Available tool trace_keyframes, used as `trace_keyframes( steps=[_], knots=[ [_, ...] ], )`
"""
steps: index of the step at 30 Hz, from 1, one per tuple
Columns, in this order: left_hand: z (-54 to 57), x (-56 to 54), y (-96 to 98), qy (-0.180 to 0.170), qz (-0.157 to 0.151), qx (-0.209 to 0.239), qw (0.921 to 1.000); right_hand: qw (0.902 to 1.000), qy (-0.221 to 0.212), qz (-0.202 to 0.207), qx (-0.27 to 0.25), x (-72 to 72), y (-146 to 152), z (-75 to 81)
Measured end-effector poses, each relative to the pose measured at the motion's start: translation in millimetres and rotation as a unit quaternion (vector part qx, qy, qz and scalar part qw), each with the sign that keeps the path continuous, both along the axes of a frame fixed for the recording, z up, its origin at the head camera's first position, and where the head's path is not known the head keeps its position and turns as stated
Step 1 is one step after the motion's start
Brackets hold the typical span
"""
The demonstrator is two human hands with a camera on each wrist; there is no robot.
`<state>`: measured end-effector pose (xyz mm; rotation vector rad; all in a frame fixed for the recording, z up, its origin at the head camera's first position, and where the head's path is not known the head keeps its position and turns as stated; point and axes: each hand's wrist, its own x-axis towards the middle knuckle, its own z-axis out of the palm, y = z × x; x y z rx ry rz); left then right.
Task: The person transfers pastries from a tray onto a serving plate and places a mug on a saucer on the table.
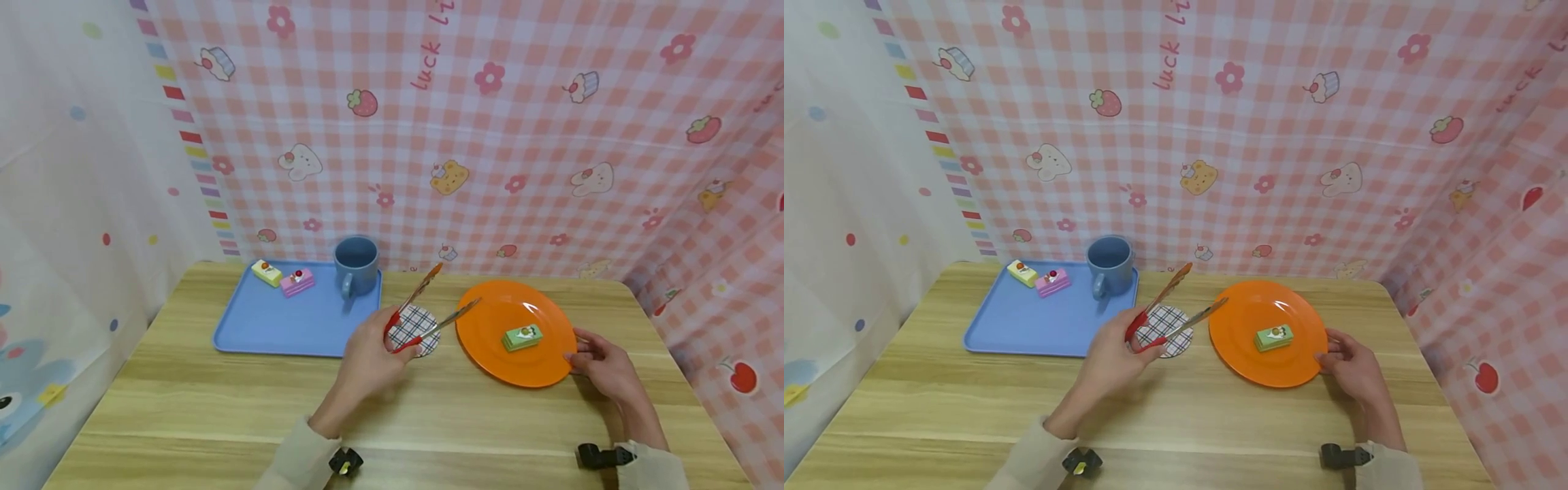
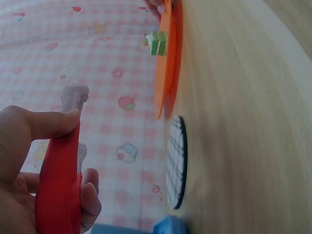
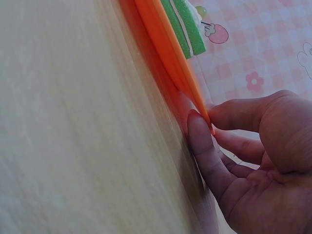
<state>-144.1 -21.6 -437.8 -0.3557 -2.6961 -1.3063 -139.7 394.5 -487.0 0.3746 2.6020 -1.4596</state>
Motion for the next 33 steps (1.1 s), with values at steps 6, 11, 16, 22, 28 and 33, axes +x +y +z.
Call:
trace_keyframes(
  steps=[6,11,16,22,28,33],
  knots=[
    [4.9,-0.2,-11.8,0.005,0.014,-0.008,0.9999,1.0,-0.002,-0.002,-0.002,0.2,0,0.5],
    [7.1,-1.3,-21.8,0.007,0.02,-0.005,0.9998,1.0,-0.003,-0.005,-0.001,0.9,1,-0.5],
    [7.7,-1.2,-31.0,0.009,0.034,-0.004,0.9994,1.0,0.0,-0.002,-0.003,-0.2,2,-3.4],
    [8.7,-0.1,-42.8,0.01,0.048,0.0,0.9988,1.0,-0.002,0.002,-0.008,-0.5,2,-3.1],
    [8.9,-1.9,-55.8,0.033,0.058,0.001,0.9978,1.0,-0.001,0.005,-0.003,-0.6,2,-2.1],
    [10.6,-3.8,-66.8,0.05,0.065,0.006,0.9966,1.0,-0.004,-0.002,0.005,-0.8,1,-2.8]
  ],
)
